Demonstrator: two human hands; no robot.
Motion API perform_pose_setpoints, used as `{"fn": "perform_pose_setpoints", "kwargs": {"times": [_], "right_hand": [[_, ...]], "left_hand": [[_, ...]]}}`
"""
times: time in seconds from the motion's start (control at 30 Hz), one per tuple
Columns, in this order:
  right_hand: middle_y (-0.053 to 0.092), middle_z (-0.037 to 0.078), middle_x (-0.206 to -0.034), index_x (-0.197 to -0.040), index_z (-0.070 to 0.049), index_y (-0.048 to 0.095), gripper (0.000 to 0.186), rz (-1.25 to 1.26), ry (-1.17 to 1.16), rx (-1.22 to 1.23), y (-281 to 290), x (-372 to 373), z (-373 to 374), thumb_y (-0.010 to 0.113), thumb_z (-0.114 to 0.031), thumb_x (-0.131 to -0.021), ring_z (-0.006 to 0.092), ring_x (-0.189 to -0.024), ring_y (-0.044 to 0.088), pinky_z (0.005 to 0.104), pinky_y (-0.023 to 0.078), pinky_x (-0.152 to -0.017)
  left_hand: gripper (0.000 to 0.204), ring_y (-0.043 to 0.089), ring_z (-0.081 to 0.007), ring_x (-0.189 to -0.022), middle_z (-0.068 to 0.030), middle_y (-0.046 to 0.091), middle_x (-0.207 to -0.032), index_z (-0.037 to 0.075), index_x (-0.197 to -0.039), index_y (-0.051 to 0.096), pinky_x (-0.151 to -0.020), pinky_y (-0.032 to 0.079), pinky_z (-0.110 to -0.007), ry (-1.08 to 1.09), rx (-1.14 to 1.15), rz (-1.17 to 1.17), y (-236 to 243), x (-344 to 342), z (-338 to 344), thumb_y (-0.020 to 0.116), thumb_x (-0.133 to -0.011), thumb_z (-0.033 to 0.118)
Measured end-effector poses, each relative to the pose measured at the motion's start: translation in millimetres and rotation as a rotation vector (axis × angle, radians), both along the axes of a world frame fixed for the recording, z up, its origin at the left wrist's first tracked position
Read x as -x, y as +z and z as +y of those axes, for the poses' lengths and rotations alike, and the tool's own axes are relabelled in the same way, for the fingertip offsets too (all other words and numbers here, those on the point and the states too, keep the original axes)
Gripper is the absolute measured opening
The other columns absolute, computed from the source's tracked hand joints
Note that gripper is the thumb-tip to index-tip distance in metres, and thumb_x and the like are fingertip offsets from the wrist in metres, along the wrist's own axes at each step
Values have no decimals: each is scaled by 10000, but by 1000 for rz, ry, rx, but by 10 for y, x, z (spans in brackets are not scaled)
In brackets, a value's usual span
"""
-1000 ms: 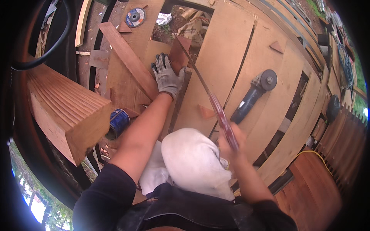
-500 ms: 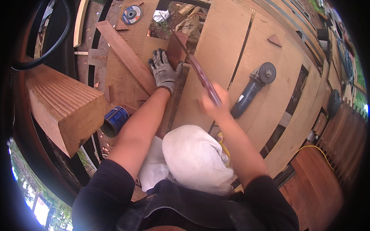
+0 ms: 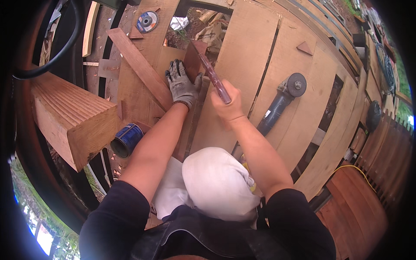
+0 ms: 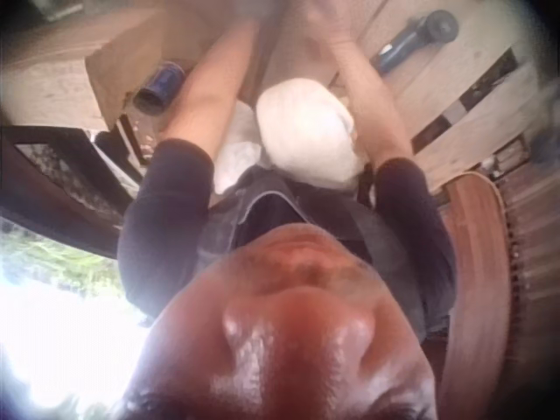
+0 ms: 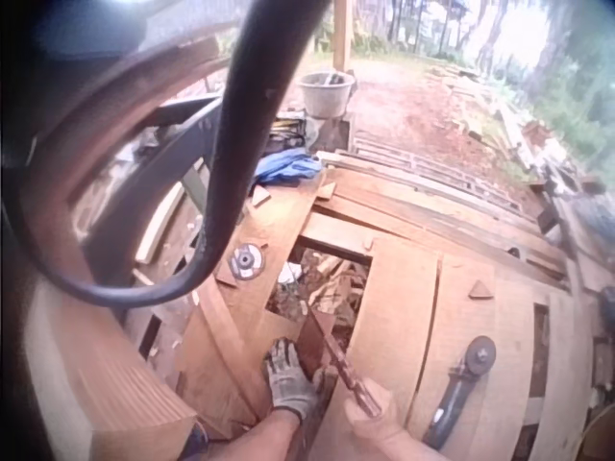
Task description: The person measures and marks a wooden plank with a square ruler and pencil, then uses an angle grinder to cut the plank. After cutting, the person uses a hand saw to refine the cut edge. The work is performed on a wooden platform outdoors.
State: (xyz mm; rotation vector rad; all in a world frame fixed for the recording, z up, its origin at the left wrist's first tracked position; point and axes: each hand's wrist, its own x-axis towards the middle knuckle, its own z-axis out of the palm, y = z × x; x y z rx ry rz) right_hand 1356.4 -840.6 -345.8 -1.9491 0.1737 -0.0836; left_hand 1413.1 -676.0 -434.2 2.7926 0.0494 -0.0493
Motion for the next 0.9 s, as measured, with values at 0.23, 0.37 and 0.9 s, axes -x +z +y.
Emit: {"fn": "perform_pose_setpoints", "kwargs": {"times": [0.23, 0.37, 0.9], "right_hand": [[670, 104, -741, -965, 7, 698, 166, 287, 24, 103, 1169, 1492, -647, 647, 42, -812, 181, -662, 685, 310, 526, -637], [632, 112, -692, -906, -34, 672, 73, 225, 49, 104, 498, 799, -346, 648, -31, -838, 187, -629, 658, 312, 488, -591], [573, 103, -655, -863, -38, 614, 85, 97, 13, -68, -26, -165, 115, 664, -106, -854, 166, -588, 506, 346, 449, -580]], "left_hand": [[1001, 190, -404, -1533, -260, 268, -1616, -73, -1547, 247, -1258, 68, -557, -8, 13, 34, -172, 245, 201, 646, -878, 555], [1003, 164, -394, -1544, -266, 247, -1624, -82, -1551, 235, -1259, 49, -559, -24, -3, 32, -86, 212, 121, 622, -890, 566], [978, 216, -380, -1530, -250, 288, -1615, -61, -1547, 269, -1263, 103, -524, -34, -2, -13, -47, 71, 93, 644, -879, 547]]}}
